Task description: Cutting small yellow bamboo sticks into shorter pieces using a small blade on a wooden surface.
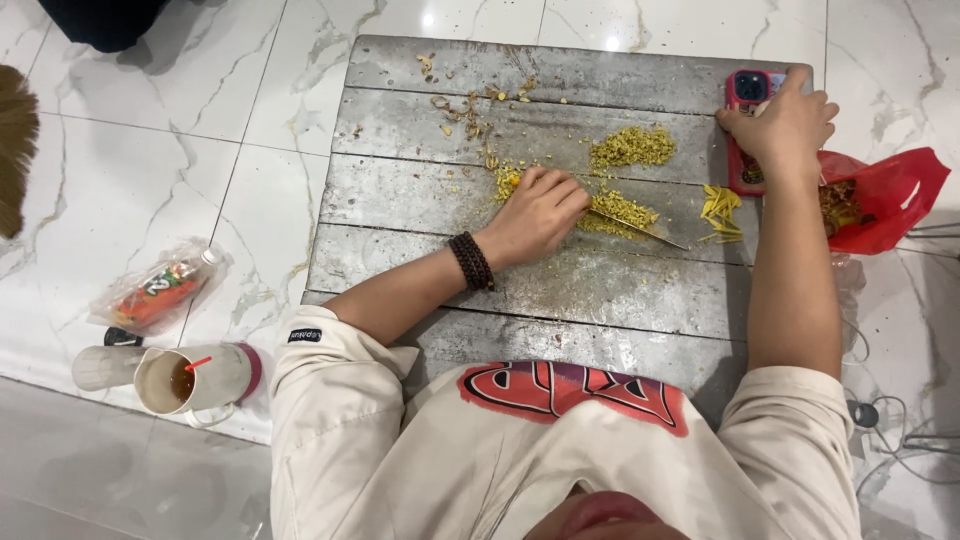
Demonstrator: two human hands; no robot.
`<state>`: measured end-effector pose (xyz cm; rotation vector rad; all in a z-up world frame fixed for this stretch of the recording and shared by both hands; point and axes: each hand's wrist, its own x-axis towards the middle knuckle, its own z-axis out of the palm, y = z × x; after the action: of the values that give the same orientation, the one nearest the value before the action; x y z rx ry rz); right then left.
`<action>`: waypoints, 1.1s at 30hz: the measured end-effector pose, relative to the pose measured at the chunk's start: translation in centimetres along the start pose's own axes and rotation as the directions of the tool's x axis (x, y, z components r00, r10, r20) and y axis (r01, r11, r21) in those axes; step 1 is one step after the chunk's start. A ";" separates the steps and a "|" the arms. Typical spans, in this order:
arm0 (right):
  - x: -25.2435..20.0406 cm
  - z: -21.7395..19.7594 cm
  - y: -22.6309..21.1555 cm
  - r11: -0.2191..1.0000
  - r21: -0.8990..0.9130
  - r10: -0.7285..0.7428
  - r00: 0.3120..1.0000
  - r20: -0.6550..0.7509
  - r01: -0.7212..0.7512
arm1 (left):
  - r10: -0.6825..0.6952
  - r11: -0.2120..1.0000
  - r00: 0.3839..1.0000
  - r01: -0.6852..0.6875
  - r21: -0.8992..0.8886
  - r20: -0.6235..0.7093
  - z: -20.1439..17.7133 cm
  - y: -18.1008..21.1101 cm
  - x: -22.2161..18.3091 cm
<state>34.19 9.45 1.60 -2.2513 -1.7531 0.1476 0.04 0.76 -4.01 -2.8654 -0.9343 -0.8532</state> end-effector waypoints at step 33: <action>0.4 1.3 1.5 0.995 -0.072 -0.077 0.991 -0.112 0.069 | 0.008 0.999 1.000 -0.007 -0.041 0.022 -0.7 0.1 0.2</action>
<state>35.38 9.70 -0.08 -2.1912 -1.8019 -0.0556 -0.10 0.62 -3.34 -2.9166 -0.9184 -0.8517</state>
